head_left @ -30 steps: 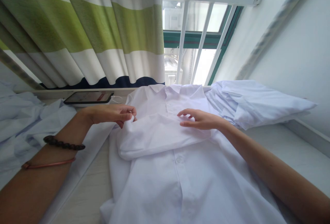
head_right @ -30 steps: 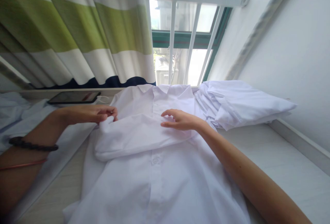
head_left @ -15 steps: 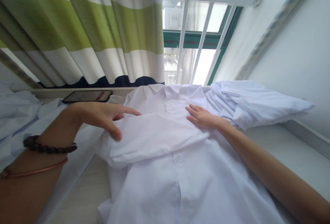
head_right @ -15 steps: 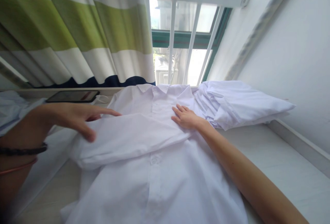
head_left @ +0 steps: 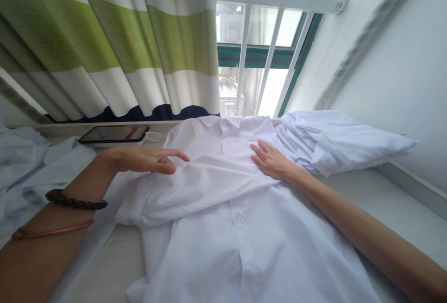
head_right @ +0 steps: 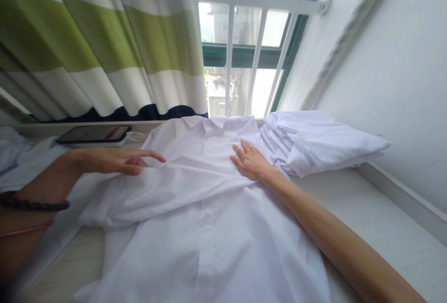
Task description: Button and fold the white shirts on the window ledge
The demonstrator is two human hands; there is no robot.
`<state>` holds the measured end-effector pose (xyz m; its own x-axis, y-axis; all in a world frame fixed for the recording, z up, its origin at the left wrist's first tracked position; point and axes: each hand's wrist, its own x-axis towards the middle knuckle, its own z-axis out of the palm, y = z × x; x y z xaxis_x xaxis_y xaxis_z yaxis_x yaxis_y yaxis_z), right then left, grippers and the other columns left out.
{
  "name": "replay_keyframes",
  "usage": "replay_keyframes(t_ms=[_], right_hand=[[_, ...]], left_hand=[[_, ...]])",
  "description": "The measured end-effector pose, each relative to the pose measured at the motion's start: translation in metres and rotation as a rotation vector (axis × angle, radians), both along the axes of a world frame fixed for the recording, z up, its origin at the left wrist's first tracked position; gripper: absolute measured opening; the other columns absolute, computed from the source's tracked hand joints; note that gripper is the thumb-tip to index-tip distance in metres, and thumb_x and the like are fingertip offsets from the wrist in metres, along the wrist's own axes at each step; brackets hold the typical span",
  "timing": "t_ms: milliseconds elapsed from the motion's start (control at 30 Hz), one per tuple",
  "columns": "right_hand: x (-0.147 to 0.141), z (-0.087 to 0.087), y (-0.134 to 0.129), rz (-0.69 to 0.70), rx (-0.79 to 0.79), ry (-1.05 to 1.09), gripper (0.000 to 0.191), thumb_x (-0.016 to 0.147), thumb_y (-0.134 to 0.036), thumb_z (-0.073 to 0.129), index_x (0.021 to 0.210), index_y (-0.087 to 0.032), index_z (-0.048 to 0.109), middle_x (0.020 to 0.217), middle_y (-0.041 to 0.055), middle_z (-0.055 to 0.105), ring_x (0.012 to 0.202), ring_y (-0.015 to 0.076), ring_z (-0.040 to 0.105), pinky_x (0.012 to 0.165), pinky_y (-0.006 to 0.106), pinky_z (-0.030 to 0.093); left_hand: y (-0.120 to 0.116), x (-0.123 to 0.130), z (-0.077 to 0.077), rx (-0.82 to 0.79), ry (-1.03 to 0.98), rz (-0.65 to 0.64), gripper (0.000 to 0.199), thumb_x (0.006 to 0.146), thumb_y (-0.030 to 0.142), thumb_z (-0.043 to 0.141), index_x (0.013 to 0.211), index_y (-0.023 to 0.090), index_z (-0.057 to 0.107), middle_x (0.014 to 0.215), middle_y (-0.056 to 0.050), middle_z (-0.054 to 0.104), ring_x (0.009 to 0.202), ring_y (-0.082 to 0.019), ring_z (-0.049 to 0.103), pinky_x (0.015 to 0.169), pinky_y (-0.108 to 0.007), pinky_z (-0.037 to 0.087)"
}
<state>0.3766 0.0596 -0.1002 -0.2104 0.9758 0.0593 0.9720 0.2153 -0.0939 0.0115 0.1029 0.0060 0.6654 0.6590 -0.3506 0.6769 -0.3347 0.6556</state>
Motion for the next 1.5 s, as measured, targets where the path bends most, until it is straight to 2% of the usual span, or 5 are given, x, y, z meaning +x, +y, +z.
replay_keyframes(t_ms=[133, 400, 833, 1067, 1500], right_hand=[[0.002, 0.006, -0.023, -0.072, -0.001, 0.012, 0.069, 0.097, -0.053, 0.022, 0.149, -0.009, 0.026, 0.156, 0.0187, 0.019, 0.145, 0.029, 0.011, 0.115, 0.049, 0.021], [-0.012, 0.001, -0.031, -0.139, -0.073, 0.106, 0.074, 0.097, -0.056, 0.021, 0.15, -0.006, 0.024, 0.157, 0.0211, 0.014, 0.146, 0.0299, 0.008, 0.117, 0.045, 0.014], [0.026, 0.035, -0.062, -0.215, 0.072, -0.264, 0.041, 0.088, 0.0, 0.032, 0.123, -0.006, 0.054, 0.118, 0.0181, 0.059, 0.107, 0.0283, 0.054, 0.092, 0.037, 0.041], [0.014, 0.043, -0.046, -0.124, 0.141, -0.261, 0.025, 0.089, -0.005, 0.04, 0.094, -0.013, 0.063, 0.095, 0.0128, 0.065, 0.092, 0.0249, 0.059, 0.078, 0.032, 0.04], [0.023, 0.032, -0.062, -0.14, 0.229, -0.116, 0.02, 0.092, -0.009, 0.037, 0.094, -0.016, 0.056, 0.087, 0.0066, 0.063, 0.074, 0.0186, 0.06, 0.063, 0.029, 0.037]], left_hand=[[-0.002, 0.003, -0.003, -0.321, 0.132, -0.047, 0.101, 0.069, 0.03, 0.077, 0.15, 0.027, 0.018, 0.105, 0.0, 0.068, 0.091, -0.02, 0.062, 0.075, -0.02, 0.045], [-0.003, 0.013, 0.005, -0.023, 0.409, 0.062, 0.082, 0.076, 0.05, 0.066, 0.143, 0.011, 0.039, 0.072, 0.0, 0.067, 0.066, -0.019, 0.06, 0.057, -0.021, 0.041], [0.001, 0.15, -0.051, 0.517, 0.341, -0.054, 0.081, 0.091, 0.066, 0.018, 0.153, 0.014, 0.014, 0.156, -0.015, 0.025, 0.142, -0.033, 0.022, 0.111, -0.052, 0.02], [-0.007, 0.11, -0.085, 0.566, 0.408, 0.005, 0.076, 0.091, 0.066, 0.015, 0.153, 0.022, 0.014, 0.16, -0.003, 0.004, 0.147, -0.029, 0.0, 0.114, -0.056, 0.003], [-0.006, 0.082, -0.043, 0.504, 0.421, 0.092, 0.081, 0.086, 0.07, 0.026, 0.147, 0.017, 0.029, 0.138, -0.018, 0.05, 0.12, -0.035, 0.051, 0.094, -0.045, 0.04]])
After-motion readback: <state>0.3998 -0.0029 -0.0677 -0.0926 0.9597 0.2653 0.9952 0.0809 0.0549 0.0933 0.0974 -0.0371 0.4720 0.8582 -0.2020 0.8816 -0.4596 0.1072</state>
